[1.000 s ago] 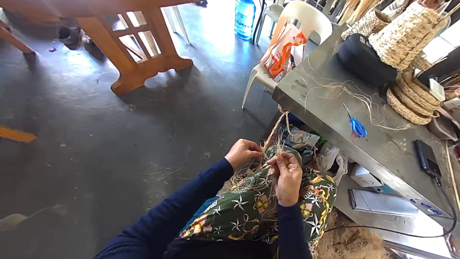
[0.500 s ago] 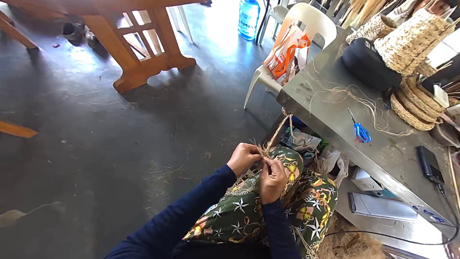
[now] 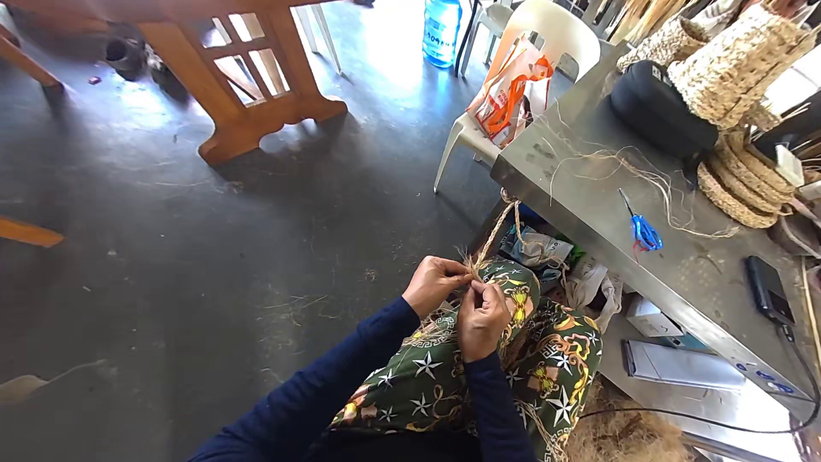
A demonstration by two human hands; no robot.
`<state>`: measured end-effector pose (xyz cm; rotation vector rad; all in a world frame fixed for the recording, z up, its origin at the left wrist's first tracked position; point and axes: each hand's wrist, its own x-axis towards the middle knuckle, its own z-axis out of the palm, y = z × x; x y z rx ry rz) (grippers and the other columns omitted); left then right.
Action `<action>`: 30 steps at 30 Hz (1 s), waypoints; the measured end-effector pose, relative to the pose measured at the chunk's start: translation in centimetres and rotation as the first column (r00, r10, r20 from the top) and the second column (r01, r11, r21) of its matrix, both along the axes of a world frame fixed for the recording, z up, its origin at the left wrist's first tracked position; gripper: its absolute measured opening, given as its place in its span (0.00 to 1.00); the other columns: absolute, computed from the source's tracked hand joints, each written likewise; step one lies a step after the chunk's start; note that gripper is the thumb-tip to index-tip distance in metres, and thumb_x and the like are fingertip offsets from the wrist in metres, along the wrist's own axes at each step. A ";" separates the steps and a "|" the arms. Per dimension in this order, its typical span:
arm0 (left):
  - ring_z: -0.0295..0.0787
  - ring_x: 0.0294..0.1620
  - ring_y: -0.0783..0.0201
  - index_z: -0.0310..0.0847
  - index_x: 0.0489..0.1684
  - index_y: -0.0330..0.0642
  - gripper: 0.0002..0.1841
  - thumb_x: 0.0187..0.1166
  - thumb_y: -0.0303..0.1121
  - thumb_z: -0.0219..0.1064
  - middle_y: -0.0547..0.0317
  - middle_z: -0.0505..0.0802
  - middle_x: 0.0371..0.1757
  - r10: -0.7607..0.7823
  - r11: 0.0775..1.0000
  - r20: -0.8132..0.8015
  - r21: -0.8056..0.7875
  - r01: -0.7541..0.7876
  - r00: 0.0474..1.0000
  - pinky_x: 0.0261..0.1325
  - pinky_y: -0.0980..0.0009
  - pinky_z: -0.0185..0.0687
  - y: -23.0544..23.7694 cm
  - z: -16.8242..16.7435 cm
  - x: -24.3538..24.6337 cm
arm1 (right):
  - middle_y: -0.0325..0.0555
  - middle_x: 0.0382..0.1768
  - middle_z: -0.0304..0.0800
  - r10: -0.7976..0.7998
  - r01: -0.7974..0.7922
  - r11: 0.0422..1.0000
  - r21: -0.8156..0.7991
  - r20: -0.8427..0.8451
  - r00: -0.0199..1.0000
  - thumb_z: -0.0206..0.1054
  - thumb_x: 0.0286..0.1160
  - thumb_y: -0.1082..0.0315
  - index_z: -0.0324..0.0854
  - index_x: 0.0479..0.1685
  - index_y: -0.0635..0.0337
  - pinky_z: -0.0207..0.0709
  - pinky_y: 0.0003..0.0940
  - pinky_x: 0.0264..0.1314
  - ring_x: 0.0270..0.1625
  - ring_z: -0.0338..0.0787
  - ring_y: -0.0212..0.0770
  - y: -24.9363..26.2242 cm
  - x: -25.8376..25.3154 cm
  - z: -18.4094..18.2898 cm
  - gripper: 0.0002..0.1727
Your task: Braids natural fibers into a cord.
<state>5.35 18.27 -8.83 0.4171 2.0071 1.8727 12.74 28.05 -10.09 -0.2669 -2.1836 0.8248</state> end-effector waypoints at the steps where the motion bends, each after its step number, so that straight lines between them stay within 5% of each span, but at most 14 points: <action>1: 0.87 0.32 0.75 0.93 0.32 0.36 0.06 0.77 0.21 0.70 0.61 0.94 0.29 0.007 1.000 -0.002 -0.010 -0.007 1.000 0.43 0.71 0.83 0.0 -0.1 0.0 | 0.53 0.29 0.92 0.029 -0.029 0.999 0.018 0.041 0.999 0.69 0.63 0.78 0.93 0.32 0.70 0.87 0.34 0.37 0.32 0.92 0.43 0.2 0.2 0.4 0.07; 4: 0.85 0.31 0.75 0.92 0.32 0.35 0.05 0.77 0.22 0.71 0.60 0.94 0.30 0.021 1.000 0.069 -0.021 -0.019 0.997 0.41 0.72 0.81 0.0 -0.1 -0.3 | 0.52 0.33 0.96 0.090 -0.090 0.996 -0.003 0.129 0.988 0.70 0.68 0.74 0.95 0.36 0.66 0.88 0.40 0.42 0.36 0.95 0.45 1.1 1.1 2.2 0.08; 9: 0.67 0.16 0.82 0.89 0.32 0.33 0.06 0.78 0.20 0.68 0.67 0.86 0.21 0.048 0.997 0.266 0.045 -0.062 0.963 0.21 0.84 0.62 -0.3 1.1 -0.3 | 0.48 0.33 0.95 0.085 -0.044 0.968 -0.249 0.159 0.984 0.65 0.76 0.74 0.92 0.40 0.67 0.87 0.33 0.40 0.34 0.93 0.35 4.3 0.7 3.2 0.10; 12: 0.64 0.14 0.82 0.89 0.31 0.34 0.06 0.78 0.21 0.68 0.68 0.86 0.20 0.030 0.995 0.307 0.077 -0.056 0.951 0.19 0.84 0.59 -0.4 0.7 -0.4 | 0.49 0.40 0.96 0.335 -0.115 0.864 -0.491 0.389 0.858 0.62 0.85 0.72 0.91 0.51 0.68 0.86 0.37 0.51 0.42 0.93 0.36 5.5 -0.4 3.8 0.12; 15: 0.68 0.15 0.83 0.89 0.31 0.34 0.06 0.78 0.20 0.68 0.68 0.88 0.22 0.011 0.995 0.298 0.095 -0.041 0.954 0.21 0.85 0.63 -0.3 1.0 -0.3 | 0.46 0.37 0.95 0.502 -0.113 0.742 -0.661 0.435 0.748 0.66 0.82 0.73 0.91 0.48 0.68 0.83 0.29 0.48 0.39 0.90 0.29 5.3 -1.4 4.2 0.09; 22: 0.81 0.26 0.80 0.90 0.32 0.32 0.04 0.77 0.21 0.70 0.64 0.92 0.27 -0.029 0.999 0.182 0.026 0.025 0.983 0.33 0.81 0.75 -0.5 0.8 -0.9 | 0.42 0.30 0.93 0.434 -0.098 0.826 -0.554 0.515 0.739 0.70 0.78 0.72 0.92 0.41 0.64 0.83 0.30 0.39 0.29 0.88 0.30 5.7 -2.1 3.8 0.06; 26: 0.77 0.22 0.82 0.90 0.30 0.34 0.05 0.76 0.22 0.72 0.67 0.89 0.24 -0.051 0.997 0.118 -0.052 0.057 0.992 0.29 0.82 0.71 -0.3 0.6 -1.1 | 0.41 0.29 0.92 0.328 -0.125 0.928 -0.350 0.615 0.717 0.73 0.75 0.68 0.93 0.38 0.59 0.79 0.39 0.44 0.33 0.87 0.34 6.0 -2.3 5.2 0.05; 30: 0.82 0.29 0.77 0.90 0.31 0.34 0.06 0.76 0.26 0.73 0.63 0.90 0.26 -0.112 0.986 0.021 -0.124 0.113 0.994 0.40 0.76 0.80 -0.2 0.1 -1.4 | 0.41 0.29 0.89 0.355 -0.127 0.927 -0.353 0.714 0.604 0.72 0.77 0.66 0.91 0.36 0.60 0.76 0.41 0.46 0.34 0.84 0.35 6.9 -2.9 6.4 0.07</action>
